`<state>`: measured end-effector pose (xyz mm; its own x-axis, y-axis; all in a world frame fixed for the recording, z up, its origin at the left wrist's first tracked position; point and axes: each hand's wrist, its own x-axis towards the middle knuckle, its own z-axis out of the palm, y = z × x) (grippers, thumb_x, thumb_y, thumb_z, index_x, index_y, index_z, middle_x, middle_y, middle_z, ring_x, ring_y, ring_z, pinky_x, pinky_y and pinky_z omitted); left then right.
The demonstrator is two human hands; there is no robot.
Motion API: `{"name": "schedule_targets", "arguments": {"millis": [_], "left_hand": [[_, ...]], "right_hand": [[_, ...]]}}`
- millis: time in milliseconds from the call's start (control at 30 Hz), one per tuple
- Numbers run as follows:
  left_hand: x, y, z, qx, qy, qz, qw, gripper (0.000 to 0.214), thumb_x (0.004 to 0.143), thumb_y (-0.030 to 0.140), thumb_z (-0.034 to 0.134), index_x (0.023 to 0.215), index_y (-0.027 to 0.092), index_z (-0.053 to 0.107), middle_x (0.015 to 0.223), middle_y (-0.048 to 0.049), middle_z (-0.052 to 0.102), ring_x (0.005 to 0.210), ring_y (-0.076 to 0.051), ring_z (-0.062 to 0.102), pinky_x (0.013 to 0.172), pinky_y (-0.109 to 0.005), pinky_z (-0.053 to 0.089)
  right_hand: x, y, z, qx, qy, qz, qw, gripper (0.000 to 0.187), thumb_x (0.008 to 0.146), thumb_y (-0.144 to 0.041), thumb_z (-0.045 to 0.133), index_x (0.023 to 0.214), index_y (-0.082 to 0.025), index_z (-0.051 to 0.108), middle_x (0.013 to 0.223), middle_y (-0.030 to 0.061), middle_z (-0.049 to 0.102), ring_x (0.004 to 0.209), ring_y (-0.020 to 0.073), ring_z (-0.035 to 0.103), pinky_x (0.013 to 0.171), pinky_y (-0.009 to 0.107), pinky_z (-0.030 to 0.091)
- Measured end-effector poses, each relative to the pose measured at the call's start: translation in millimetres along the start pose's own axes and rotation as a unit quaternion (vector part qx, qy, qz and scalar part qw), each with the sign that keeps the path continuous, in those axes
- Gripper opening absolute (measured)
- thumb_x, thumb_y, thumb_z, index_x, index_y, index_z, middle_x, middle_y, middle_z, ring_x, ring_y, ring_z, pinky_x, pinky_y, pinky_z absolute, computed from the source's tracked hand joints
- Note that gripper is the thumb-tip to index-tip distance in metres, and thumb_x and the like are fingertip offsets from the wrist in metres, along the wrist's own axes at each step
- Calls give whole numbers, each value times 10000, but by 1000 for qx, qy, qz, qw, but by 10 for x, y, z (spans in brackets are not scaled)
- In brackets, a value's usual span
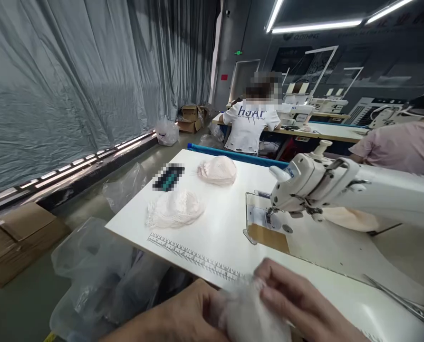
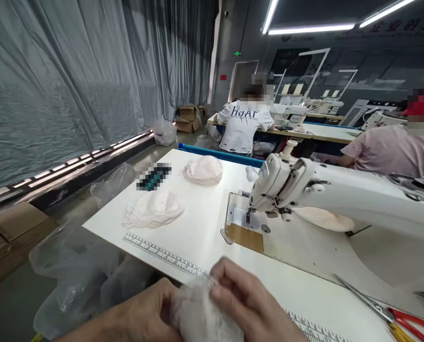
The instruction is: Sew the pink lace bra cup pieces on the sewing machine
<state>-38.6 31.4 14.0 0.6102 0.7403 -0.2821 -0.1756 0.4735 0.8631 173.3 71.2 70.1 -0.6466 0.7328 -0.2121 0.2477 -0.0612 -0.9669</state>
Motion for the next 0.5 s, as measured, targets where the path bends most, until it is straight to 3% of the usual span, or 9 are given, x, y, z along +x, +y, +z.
{"name": "schedule_targets", "arguments": {"millis": [133, 200, 300, 400, 500], "left_hand": [[82, 463, -338, -78, 108, 132, 982, 283, 601, 308, 798, 778, 114, 692, 721, -26, 636, 638, -101, 564, 612, -189, 449], [240, 791, -567, -73, 120, 185, 973, 404, 641, 342, 774, 982, 152, 667, 862, -59, 652, 741, -135, 597, 668, -224, 485], [635, 1285, -932, 27, 172, 206, 963, 628, 632, 294, 777, 1210, 214, 545, 918, -60, 640, 683, -116, 588, 579, -207, 481], [1143, 1662, -1271, 106, 267, 218, 933, 572, 672, 210, 729, 1207, 170, 529, 967, -71, 630, 724, -114, 599, 670, -246, 511], [1623, 1880, -1552, 163, 328, 219, 904, 569, 741, 155, 652, 1270, 139, 443, 1049, -104, 609, 786, -140, 611, 711, -279, 514]], "right_hand": [[731, -259, -222, 52, 132, -91, 986, 303, 821, -485, 587, 761, -198, 511, 643, -50, 482, 523, 84, 446, 456, 186, 359], [1179, -323, -401, 61, 192, -116, 973, 262, 872, -471, 524, 832, -212, 505, 658, -61, 493, 509, 75, 458, 451, 181, 378], [1868, -340, -744, 51, 286, -140, 946, 251, 927, -388, 470, 1012, -162, 539, 821, -7, 580, 613, 98, 557, 539, 240, 474], [2452, -269, -1110, 20, 361, -153, 920, 268, 915, -333, 515, 1123, -167, 544, 1077, 57, 593, 852, 161, 609, 721, 346, 523], [2849, -145, -1424, -36, 395, -176, 901, 273, 919, -321, 508, 1149, -176, 541, 1150, 65, 571, 945, 191, 594, 792, 389, 508]]}}
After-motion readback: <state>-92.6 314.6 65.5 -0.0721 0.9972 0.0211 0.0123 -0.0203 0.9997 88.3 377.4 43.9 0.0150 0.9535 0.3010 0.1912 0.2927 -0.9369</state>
